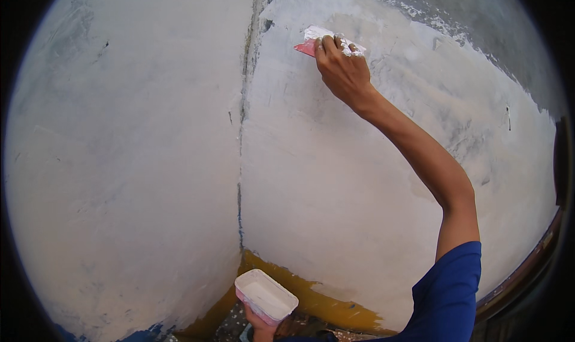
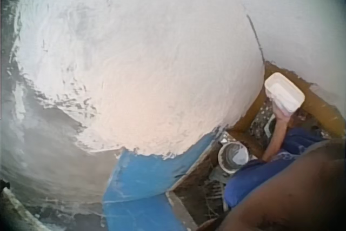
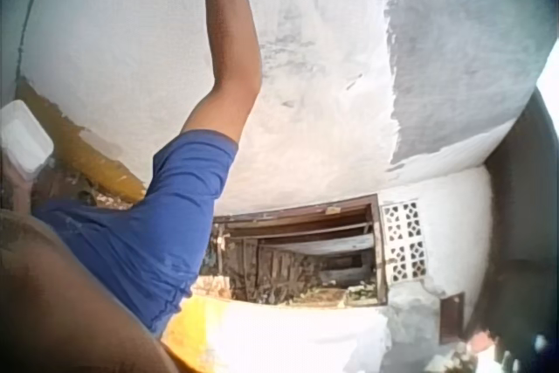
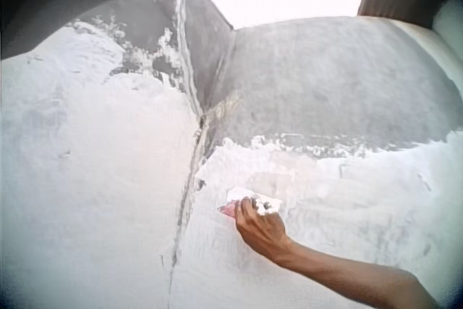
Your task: The person applies a white substance to a wall corner using a spreader, repeatedly scooping the material from a small white container and smoothing it across the surface.
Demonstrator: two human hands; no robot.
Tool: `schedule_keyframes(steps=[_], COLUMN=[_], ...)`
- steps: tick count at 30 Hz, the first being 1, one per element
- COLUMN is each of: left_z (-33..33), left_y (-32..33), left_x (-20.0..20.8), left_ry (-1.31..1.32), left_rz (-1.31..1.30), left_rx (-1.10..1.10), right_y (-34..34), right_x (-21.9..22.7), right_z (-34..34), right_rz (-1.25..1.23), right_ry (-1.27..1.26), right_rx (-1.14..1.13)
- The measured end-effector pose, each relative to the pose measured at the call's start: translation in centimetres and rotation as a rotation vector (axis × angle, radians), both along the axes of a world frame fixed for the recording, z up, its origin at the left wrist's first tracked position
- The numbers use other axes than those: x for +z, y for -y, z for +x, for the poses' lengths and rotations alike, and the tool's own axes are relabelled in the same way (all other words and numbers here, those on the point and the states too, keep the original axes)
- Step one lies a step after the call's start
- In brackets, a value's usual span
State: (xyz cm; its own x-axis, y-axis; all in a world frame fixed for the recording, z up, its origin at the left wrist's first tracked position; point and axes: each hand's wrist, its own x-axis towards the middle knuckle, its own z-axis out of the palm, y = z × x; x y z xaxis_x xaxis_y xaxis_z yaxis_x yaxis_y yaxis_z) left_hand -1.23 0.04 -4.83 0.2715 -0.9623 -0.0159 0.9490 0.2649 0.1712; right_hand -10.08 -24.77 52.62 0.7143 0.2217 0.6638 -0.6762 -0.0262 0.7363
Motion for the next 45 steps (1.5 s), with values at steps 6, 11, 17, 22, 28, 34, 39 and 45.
schedule_keyframes(steps=[6,11,17,22,28,34,39,45], left_z=[-0.9,-0.6,-0.5,-0.2,-0.6,-0.1,-0.2,-0.8], left_y=[0.5,0.5,0.3,-0.2,0.4,1.1,1.0,1.3], left_x=[1.4,1.2,0.2,0.9,1.0,-0.6,0.2,1.0], left_ry=[-0.005,-0.024,-0.039,0.014,0.048,0.064,0.023,0.078], left_rz=[0.042,0.058,0.0,0.053,0.034,0.027,0.005,0.037], left_rx=[-0.049,0.012,-0.018,0.021,-0.025,-0.004,-0.05,-0.052], right_y=[3.5,-2.9,-2.2,0.0,-0.2,-3.4,-4.2,-2.7], right_x=[-6.7,-1.9,12.3,4.7,-6.3,4.6,12.7,-0.8], right_z=[-1.7,0.4,-7.1,-2.8,1.5,-3.6,-10.4,-5.7], right_rz=[0.106,0.421,-0.039,0.167,0.472,0.27,0.04,0.361], right_ry=[-0.252,0.016,0.385,0.145,-0.133,0.259,0.349,0.052], right_rx=[-0.126,0.151,-0.011,-0.118,-0.048,0.045,-0.127,-0.184])
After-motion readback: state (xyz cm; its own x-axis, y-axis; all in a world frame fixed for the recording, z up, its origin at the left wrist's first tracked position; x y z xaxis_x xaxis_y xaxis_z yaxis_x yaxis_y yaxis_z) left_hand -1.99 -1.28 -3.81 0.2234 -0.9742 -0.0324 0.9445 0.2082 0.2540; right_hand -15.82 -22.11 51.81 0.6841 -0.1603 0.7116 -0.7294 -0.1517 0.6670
